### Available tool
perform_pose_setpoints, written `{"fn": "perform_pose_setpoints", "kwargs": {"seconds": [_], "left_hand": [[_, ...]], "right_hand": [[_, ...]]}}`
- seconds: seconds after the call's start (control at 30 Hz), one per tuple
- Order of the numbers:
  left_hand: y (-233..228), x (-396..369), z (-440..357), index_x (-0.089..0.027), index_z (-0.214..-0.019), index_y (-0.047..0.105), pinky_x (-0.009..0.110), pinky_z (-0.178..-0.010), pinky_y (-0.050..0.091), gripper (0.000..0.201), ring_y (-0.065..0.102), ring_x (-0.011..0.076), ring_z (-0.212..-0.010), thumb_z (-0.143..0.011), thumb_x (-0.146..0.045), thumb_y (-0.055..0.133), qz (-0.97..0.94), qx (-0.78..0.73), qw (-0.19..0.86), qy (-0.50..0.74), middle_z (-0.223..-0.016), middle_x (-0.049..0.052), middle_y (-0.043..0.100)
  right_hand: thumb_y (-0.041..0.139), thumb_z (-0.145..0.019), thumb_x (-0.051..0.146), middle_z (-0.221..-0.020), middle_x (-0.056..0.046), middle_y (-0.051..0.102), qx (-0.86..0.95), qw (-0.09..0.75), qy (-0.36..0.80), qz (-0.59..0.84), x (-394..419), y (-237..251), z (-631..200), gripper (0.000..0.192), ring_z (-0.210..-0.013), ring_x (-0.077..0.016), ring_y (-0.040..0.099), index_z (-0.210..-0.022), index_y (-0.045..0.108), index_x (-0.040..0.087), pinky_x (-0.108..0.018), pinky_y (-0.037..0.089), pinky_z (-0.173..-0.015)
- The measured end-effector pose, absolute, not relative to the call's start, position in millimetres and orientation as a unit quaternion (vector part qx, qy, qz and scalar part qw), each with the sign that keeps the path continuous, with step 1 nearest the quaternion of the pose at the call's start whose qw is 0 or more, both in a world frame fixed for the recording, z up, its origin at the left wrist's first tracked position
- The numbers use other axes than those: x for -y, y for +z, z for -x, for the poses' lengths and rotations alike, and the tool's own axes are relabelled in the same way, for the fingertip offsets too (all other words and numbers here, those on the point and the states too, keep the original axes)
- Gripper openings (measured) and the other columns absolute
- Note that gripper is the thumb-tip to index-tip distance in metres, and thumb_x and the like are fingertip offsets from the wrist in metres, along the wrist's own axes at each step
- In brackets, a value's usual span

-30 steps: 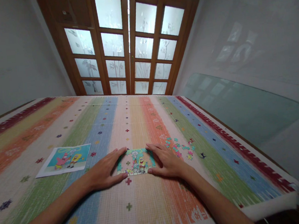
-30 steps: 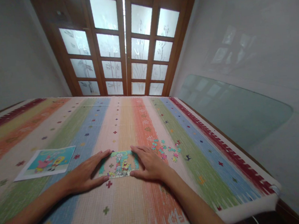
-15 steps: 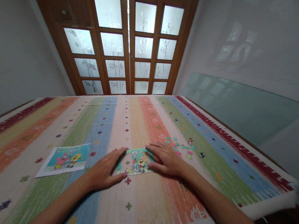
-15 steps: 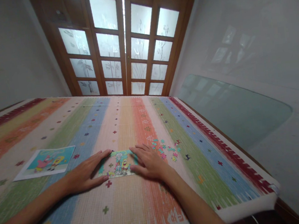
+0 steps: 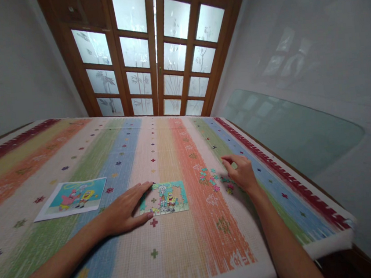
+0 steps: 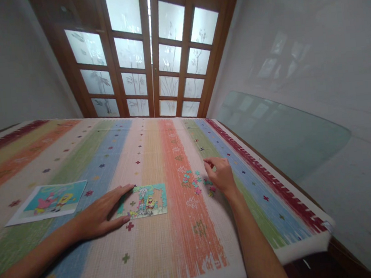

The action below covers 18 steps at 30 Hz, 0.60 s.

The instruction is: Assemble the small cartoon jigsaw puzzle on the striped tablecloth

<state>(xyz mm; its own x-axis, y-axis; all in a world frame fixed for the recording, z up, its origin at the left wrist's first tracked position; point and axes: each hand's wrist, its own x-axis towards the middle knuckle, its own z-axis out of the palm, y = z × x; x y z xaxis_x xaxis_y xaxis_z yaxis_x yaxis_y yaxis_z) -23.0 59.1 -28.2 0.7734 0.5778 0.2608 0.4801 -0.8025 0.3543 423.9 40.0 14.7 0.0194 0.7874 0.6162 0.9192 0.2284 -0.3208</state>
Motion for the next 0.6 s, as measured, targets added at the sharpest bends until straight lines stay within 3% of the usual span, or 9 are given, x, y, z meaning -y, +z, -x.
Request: {"fn": "perform_pose_setpoints", "kwargs": {"seconds": [0.23, 0.6], "left_hand": [[-29, -60, 24, -0.028, -0.163, 0.023, 0.057, -0.12, 0.039, 0.081, 0.047, 0.0378, -0.144, -0.097, -0.052, 0.062, -0.932, -0.286, 0.132, 0.181, -0.162, 0.014, 0.041], [-29, -61, 24, -0.026, -0.163, 0.021, 0.058, -0.12, 0.038, 0.079, 0.046, 0.0376, -0.144, -0.099, -0.052, 0.059, -0.936, -0.284, 0.121, 0.169, -0.162, 0.016, 0.041]], "right_hand": [[0.063, -0.08, 0.021, -0.091, -0.007, 0.072, 0.778, 0.189, 0.023, 0.599, -39, 7, -430, 0.022, -0.078, -0.0205, 0.066, -0.094, 0.079, 0.02, -0.034, 0.05, -0.078], [0.061, -0.083, 0.022, -0.087, -0.007, 0.069, 0.787, 0.164, 0.046, 0.593, -42, -3, -428, 0.018, -0.078, -0.0205, 0.062, -0.091, 0.076, 0.017, -0.033, 0.049, -0.079]]}}
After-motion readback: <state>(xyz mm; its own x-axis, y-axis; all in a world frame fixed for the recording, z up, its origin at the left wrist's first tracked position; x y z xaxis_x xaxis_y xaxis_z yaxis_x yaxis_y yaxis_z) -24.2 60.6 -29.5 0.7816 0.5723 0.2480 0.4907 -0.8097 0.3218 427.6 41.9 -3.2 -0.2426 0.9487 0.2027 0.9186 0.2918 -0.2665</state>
